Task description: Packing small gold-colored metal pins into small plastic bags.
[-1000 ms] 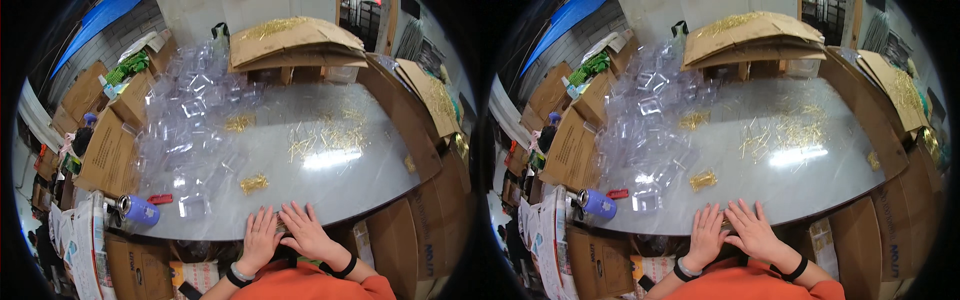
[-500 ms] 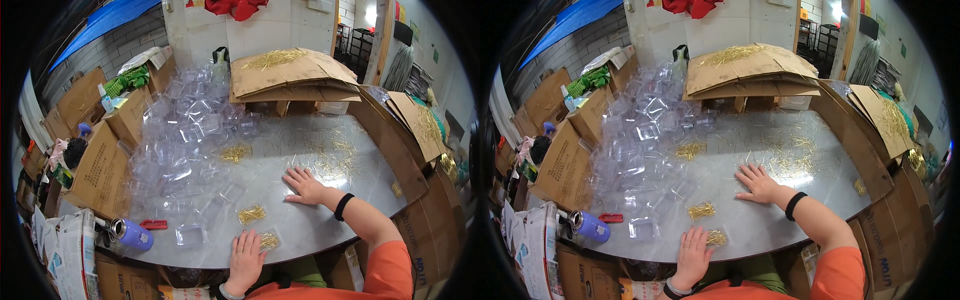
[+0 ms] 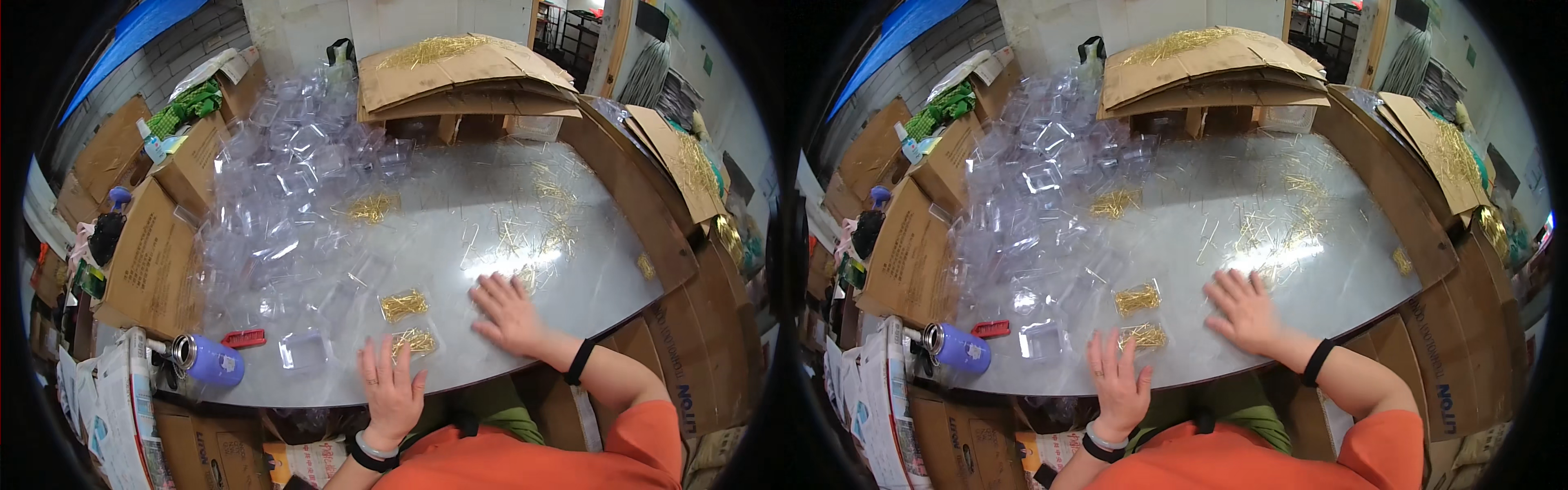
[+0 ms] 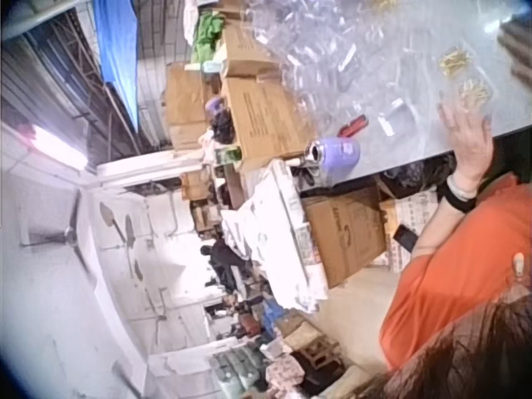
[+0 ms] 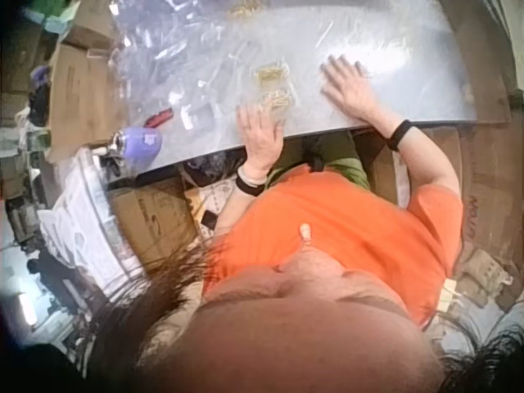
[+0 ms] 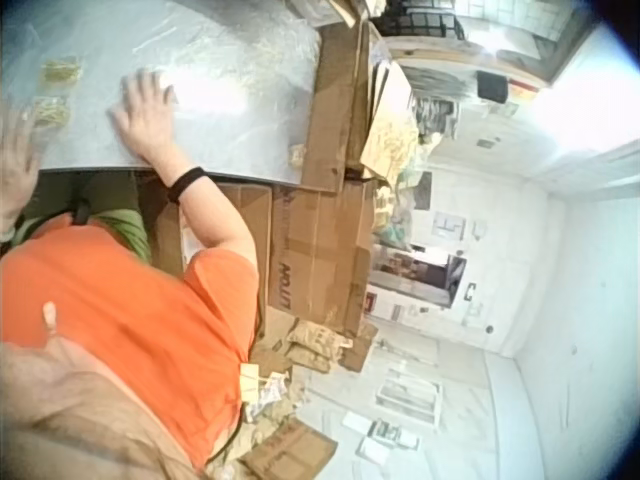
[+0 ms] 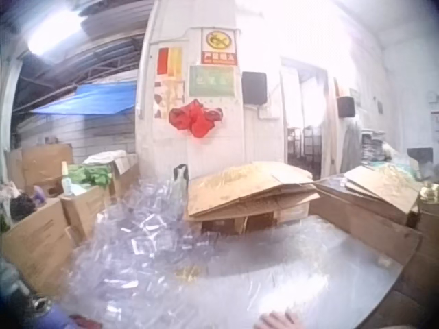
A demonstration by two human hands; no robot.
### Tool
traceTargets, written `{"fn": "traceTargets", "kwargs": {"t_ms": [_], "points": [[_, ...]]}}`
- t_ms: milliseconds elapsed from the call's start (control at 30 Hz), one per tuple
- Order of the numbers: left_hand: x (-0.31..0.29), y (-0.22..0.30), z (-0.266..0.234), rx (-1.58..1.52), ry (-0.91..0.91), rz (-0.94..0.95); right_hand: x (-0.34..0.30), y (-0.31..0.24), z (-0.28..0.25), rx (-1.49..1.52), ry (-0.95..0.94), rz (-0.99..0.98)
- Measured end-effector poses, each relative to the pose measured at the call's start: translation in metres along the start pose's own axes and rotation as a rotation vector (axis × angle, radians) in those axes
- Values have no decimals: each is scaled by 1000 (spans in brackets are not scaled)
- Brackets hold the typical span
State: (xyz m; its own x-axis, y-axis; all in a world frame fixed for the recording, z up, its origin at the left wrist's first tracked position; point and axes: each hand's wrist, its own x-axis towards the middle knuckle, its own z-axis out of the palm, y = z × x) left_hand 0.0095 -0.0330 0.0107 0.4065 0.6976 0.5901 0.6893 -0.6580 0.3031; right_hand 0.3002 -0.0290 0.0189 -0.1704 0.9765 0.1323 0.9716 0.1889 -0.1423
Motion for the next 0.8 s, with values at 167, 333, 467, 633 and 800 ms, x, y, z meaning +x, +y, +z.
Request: {"fn": "traceTargets", "kwargs": {"t_ms": [167, 333, 467, 633, 800], "points": [[-27, 12, 11, -277, -122, 139, 1, -10, 8, -33, 53, -124], [-18, 29, 19, -196, -173, 92, -5, -31, 15, 9, 111, -89], [-11, 37, 21, -143, -224, 46, -17, -46, 17, 127, 113, -213], [-2, 45, 27, -19, -297, 41, -24, -39, 18, 762, 329, 27], [10, 54, 41, 63, -381, 20, -34, -32, 6, 357, 479, 201]]}}
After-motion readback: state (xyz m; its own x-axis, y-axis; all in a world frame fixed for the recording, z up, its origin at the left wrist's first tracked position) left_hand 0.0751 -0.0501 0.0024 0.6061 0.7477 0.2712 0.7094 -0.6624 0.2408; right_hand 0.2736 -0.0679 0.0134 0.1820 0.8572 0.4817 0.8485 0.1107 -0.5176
